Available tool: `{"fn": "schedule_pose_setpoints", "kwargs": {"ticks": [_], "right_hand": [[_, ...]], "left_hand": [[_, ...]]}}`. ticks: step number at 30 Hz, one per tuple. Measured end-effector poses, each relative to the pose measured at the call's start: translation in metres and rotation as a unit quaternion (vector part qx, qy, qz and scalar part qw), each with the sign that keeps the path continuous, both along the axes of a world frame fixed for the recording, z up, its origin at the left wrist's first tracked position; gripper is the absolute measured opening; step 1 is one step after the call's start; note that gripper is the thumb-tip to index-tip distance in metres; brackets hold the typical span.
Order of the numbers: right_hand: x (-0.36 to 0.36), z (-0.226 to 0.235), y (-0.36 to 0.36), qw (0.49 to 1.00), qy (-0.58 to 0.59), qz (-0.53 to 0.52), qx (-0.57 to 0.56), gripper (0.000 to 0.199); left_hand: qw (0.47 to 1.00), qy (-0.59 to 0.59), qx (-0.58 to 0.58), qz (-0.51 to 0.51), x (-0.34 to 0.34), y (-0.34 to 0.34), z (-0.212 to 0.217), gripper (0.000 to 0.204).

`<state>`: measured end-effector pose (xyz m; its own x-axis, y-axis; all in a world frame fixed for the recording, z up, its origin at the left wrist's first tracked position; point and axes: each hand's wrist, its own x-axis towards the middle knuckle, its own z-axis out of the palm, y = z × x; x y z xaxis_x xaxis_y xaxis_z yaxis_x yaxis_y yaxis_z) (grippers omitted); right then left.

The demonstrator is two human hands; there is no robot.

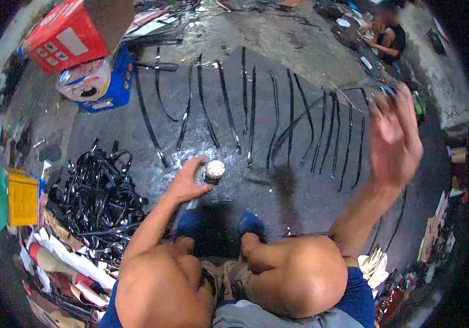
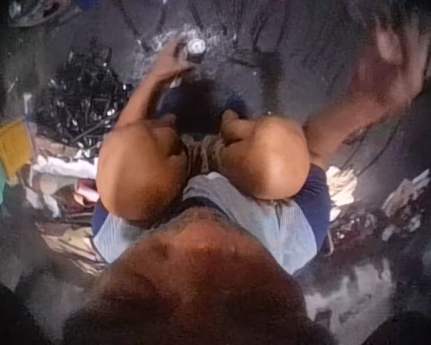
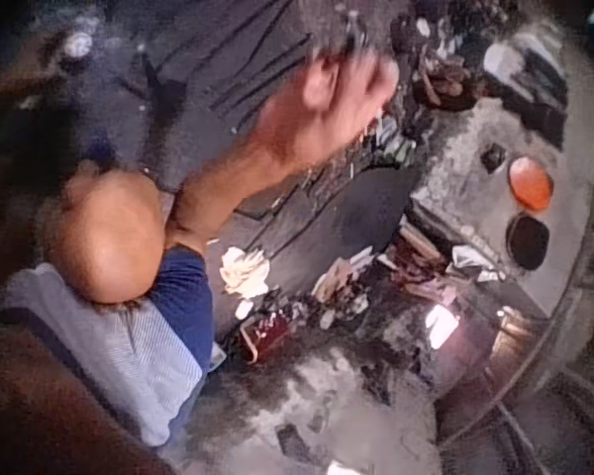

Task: The person sits on the floor and repeatedly strips the outer insulation from black wires using a small handheld tool. They place the stripped wires on the floor in a neat row and continue processing additional wires from a pile nearby.

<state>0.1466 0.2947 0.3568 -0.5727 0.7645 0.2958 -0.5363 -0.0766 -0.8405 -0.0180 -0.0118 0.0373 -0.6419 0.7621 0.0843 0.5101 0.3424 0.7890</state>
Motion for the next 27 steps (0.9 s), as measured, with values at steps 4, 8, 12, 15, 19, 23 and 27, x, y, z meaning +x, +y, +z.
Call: {"fn": "schedule_pose_setpoints", "kwargs": {"ticks": [4, 8, 12, 15, 19, 23, 27], "right_hand": [[-0.065, -0.022, 0.066, 0.990, -0.114, 0.054, 0.056, 0.030], [-0.128, -0.032, 0.140, 0.982, -0.149, -0.030, 0.109, 0.031], [-0.152, -0.032, 0.187, 0.985, -0.052, -0.100, 0.134, 0.031], [-0.164, -0.062, 0.153, 0.971, -0.077, -0.174, 0.144, 0.033], [-0.143, -0.196, 0.150, 0.872, -0.193, -0.365, 0.263, 0.025], [-0.117, -0.306, 0.052, 0.836, -0.353, -0.364, 0.210, 0.018], [-0.074, -0.394, 0.026, 0.815, -0.473, -0.323, 0.089, 0.020]], "left_hand": [[0.968, 0.160, -0.137, 0.134, -0.063, -0.081, -0.008, 0.036], [0.873, 0.319, -0.340, 0.145, -0.117, -0.166, -0.001, 0.034], [0.841, 0.336, -0.415, 0.087, -0.140, -0.202, 0.000, 0.029], [0.838, 0.367, -0.389, 0.111, -0.151, -0.237, -0.011, 0.028], [0.875, 0.301, -0.329, 0.189, -0.156, -0.228, -0.006, 0.029], [0.888, 0.227, -0.095, 0.387, -0.130, -0.236, 0.034, 0.016], [0.772, 0.259, 0.019, 0.580, -0.126, -0.296, 0.088, 0.020]]}}
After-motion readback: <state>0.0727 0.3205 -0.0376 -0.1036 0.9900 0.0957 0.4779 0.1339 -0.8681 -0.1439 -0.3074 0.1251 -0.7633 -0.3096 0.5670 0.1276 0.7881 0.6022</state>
